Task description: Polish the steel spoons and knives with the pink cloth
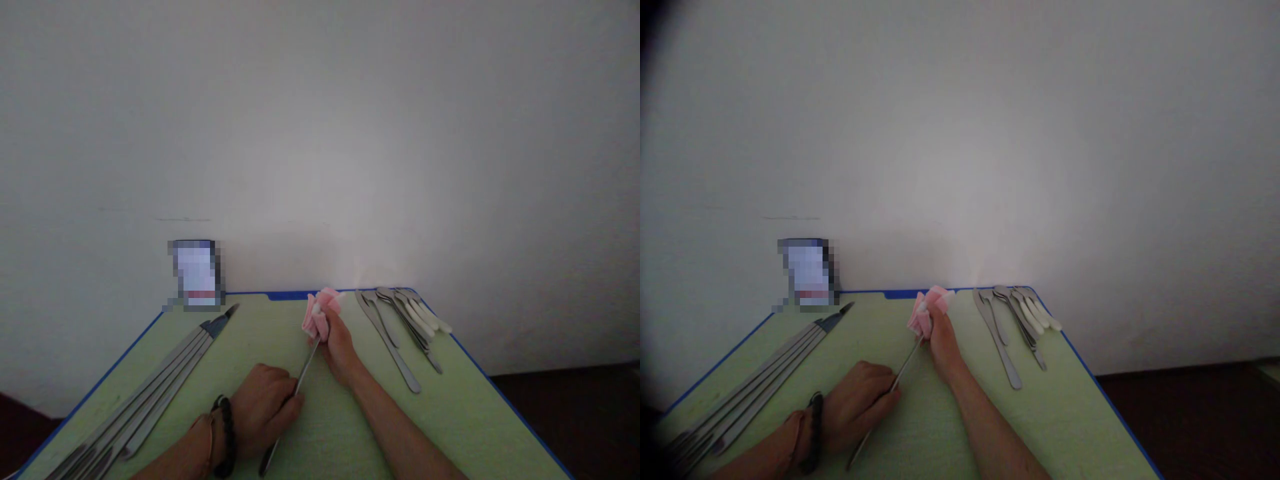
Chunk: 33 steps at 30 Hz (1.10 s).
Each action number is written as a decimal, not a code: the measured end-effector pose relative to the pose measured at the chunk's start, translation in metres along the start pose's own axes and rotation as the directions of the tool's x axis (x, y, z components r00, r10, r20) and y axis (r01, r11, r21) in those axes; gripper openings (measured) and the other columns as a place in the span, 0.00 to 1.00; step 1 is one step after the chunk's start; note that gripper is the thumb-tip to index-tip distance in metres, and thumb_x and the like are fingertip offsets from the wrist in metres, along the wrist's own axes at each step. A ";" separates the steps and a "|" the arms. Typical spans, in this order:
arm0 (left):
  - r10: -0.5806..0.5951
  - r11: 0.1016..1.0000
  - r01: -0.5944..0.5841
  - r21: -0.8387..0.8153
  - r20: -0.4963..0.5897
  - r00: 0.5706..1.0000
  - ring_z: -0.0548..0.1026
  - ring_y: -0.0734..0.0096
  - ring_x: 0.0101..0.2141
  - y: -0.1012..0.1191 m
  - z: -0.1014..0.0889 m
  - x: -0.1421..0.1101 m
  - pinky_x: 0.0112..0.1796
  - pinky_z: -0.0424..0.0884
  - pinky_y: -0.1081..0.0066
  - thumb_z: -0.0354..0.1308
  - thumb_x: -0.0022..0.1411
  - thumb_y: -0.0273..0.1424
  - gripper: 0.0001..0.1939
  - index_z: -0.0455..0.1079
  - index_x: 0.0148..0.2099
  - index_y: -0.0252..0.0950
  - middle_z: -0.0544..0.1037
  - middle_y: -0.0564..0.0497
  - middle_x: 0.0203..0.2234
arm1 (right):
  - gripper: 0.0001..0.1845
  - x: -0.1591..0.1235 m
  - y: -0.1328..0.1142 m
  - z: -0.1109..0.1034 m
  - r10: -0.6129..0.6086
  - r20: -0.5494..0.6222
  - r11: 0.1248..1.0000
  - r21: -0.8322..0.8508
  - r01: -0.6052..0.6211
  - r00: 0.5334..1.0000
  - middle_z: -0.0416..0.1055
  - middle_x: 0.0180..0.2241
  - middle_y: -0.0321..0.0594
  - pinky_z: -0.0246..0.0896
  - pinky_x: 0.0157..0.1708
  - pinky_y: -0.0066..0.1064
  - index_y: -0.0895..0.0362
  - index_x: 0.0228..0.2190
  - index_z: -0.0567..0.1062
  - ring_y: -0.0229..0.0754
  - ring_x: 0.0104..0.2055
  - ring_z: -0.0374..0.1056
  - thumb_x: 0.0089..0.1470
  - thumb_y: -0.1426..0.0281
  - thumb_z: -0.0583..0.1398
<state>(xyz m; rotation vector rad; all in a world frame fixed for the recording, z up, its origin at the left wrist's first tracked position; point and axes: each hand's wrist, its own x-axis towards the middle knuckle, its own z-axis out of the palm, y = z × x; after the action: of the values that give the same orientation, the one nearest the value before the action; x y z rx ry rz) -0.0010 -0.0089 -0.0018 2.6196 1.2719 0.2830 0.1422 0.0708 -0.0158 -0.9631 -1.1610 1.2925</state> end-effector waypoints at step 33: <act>0.092 0.996 -0.092 -0.012 -0.024 0.996 0.63 0.74 0.19 -0.005 0.008 0.000 0.26 0.55 0.70 0.36 0.64 0.32 0.19 0.59 0.23 0.36 0.68 0.52 0.18 | 0.16 0.000 -0.001 0.000 0.064 0.097 0.990 0.118 -0.076 0.993 0.61 0.19 0.31 0.48 0.24 0.27 0.57 0.20 0.67 0.34 0.23 0.52 0.46 0.56 0.57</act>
<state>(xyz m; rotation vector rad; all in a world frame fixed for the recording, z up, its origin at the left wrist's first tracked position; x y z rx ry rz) -0.0024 -0.0068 -0.0105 2.6758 1.1545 0.3365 0.1422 0.0708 -0.0153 -0.8685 -1.1131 1.4609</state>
